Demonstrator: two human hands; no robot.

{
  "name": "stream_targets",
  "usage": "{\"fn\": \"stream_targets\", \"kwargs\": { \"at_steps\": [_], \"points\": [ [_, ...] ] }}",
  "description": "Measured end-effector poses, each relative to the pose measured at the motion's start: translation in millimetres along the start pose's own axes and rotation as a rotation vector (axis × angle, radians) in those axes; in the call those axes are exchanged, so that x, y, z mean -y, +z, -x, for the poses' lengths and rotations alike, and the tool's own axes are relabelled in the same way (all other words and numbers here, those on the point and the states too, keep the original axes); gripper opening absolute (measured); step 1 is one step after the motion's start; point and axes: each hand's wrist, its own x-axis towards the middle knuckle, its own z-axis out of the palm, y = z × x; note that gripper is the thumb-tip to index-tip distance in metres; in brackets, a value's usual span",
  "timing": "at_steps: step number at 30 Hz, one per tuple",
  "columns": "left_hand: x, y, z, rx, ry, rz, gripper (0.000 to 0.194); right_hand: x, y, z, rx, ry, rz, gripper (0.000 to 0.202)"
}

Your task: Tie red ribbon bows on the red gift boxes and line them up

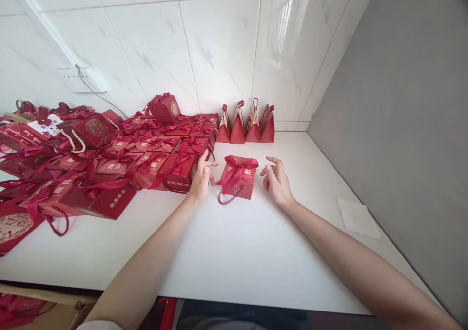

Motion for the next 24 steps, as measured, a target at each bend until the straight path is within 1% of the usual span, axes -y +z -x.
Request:
{"fn": "stream_targets", "kwargs": {
  "at_steps": [2,4,6,9,11,12,14,16,17,18,20,22,23,24],
  "points": [
    [-5.3,0.1,1.4,-0.068,0.06,-0.008,0.079,0.3,0.6,1.0,0.027,0.01,-0.026,0.044],
    [-15.2,1.1,4.8,-0.109,0.118,-0.042,0.073,-0.4,1.7,1.4,0.046,0.01,-0.043,0.044],
    [-29.3,1.9,8.0,-0.088,0.16,-0.084,0.063,-1.8,2.4,1.1,0.055,0.007,-0.049,0.045],
    [-57.2,2.5,6.5,0.05,0.206,-0.146,0.051,-4.6,2.1,-0.7,0.046,0.009,-0.061,0.047],
    [-78.1,3.8,-0.1,0.155,0.23,-0.206,0.047,-6.4,1.4,-2.3,0.038,0.022,-0.074,0.047],
    [-88.0,5.3,-4.8,0.206,0.238,-0.23,0.049,-7.2,1.1,-3.0,0.036,0.03,-0.079,0.048],
    [-103.7,10.3,-16.1,0.323,0.231,-0.237,0.06,-8.3,0.4,-4.3,0.032,0.044,-0.089,0.048],
    [-110.6,17.2,-28.3,0.422,0.163,-0.18,0.07,-8.9,-0.2,-4.9,0.031,0.047,-0.096,0.049],
    [-110.4,20.8,-34.1,0.45,0.101,-0.135,0.069,-9.0,-0.5,-5.0,0.031,0.045,-0.097,0.049],
    [-108.3,23.8,-39.6,0.463,0.023,-0.089,0.064,-9.0,-0.8,-4.9,0.03,0.041,-0.095,0.049],
    [-101.8,26.8,-48.4,0.447,-0.146,-0.009,0.05,-9.2,-1.4,-4.7,0.031,0.031,-0.086,0.05],
    [-100.2,23.5,-53.2,0.41,-0.281,0.06,0.04,-9.8,-2.1,-4.4,0.032,0.023,-0.078,0.05],
    [-104.2,18.8,-53.5,0.386,-0.32,0.103,0.038,-10.3,-2.4,-4.2,0.034,0.023,-0.073,0.05],
    [-112.6,12.0,-52.3,0.361,-0.337,0.151,0.037,-11.0,-2.7,-4.1,0.033,0.024,-0.069,0.05]
  ]
}}
